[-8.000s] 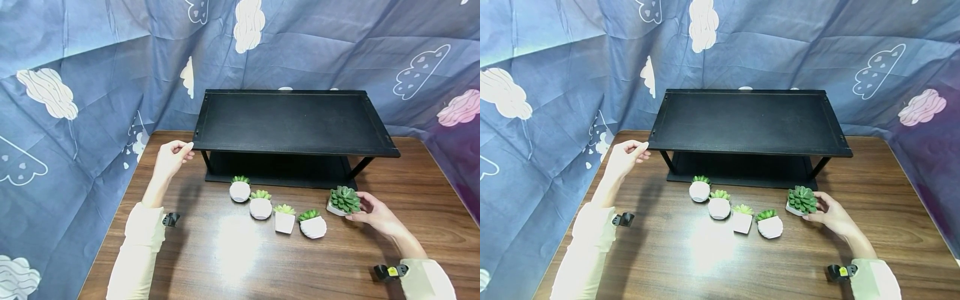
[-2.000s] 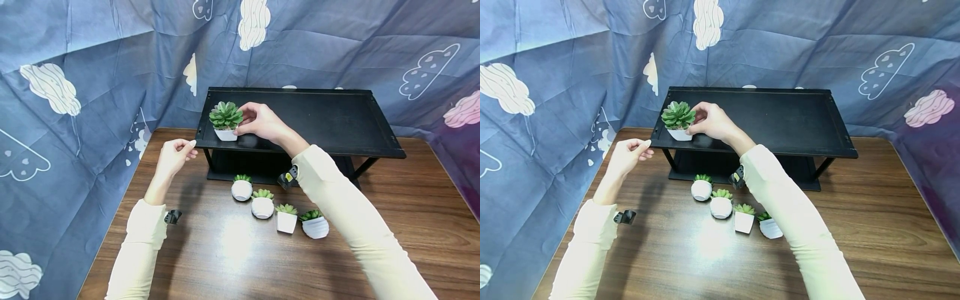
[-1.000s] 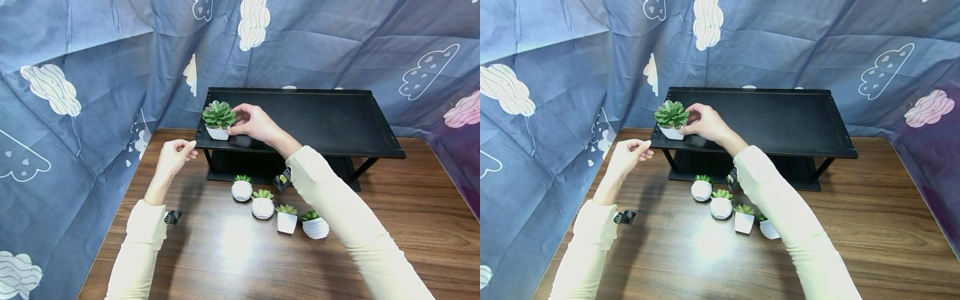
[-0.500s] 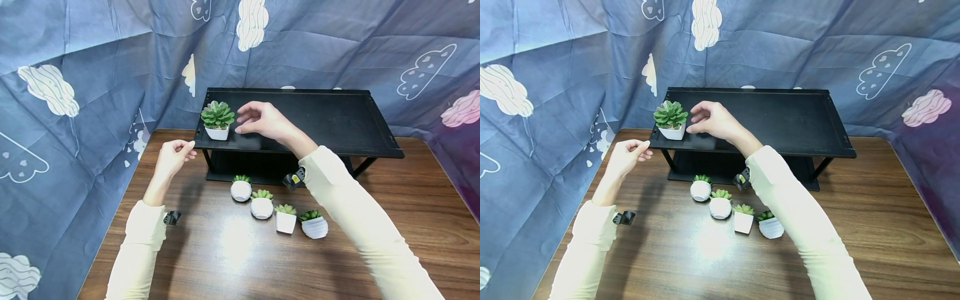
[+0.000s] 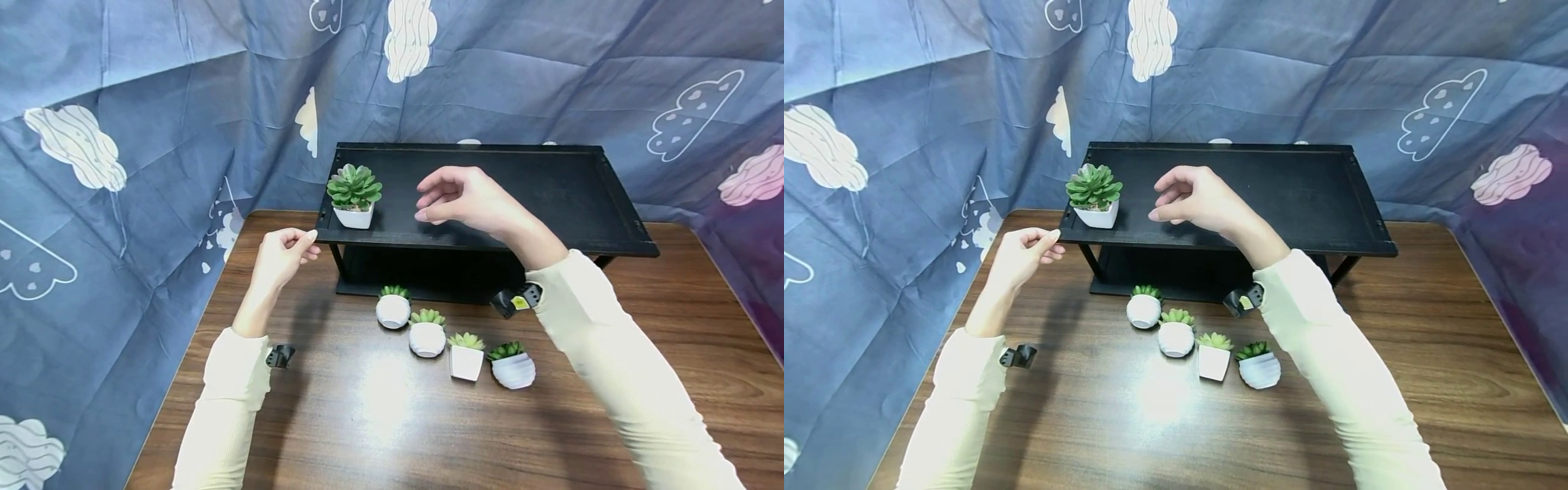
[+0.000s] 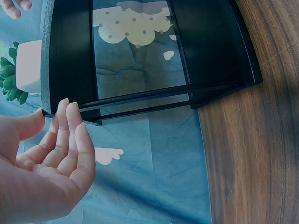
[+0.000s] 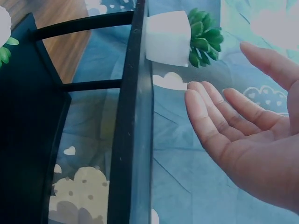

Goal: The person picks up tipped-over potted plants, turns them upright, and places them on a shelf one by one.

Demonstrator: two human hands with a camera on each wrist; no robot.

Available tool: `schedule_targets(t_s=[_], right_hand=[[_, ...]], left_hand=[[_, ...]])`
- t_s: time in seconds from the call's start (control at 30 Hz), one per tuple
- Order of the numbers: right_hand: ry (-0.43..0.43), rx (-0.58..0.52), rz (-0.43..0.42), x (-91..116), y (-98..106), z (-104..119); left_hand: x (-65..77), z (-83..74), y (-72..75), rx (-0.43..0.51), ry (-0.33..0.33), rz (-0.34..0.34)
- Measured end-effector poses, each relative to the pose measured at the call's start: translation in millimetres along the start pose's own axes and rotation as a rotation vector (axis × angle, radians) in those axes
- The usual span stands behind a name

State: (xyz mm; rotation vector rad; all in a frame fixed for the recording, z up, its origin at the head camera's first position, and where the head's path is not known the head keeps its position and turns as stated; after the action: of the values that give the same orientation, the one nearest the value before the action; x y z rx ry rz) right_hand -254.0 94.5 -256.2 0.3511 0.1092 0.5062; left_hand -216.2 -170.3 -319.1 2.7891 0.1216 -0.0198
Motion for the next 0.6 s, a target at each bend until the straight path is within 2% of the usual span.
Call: schedule_targets(t_s=[0.3, 0.6], right_hand=[[-0.009, 0.026, -0.025, 24.7, 14.4, -3.7], [-0.027, 0.052, -0.029, 52.2, 29.6, -21.5]], left_hand=[[0.8, -0.6, 0.0, 0.001, 0.002, -0.001], [1.3, -2.6, -0.6, 0.0, 0.008, 0.005]])
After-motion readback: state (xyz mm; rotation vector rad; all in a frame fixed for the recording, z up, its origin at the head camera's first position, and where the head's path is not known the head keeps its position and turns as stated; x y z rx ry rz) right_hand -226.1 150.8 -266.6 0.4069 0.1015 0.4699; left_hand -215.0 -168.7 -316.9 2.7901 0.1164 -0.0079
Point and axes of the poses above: each hand's wrist, its own x-axis away from the middle knuckle, its own y-axis out of the back of the hand, z = x × y, the point moved 5 cm from there along -x, towards the middle knuckle, and after that the axes turned 2 degrees about y, right-handed, at the moved point
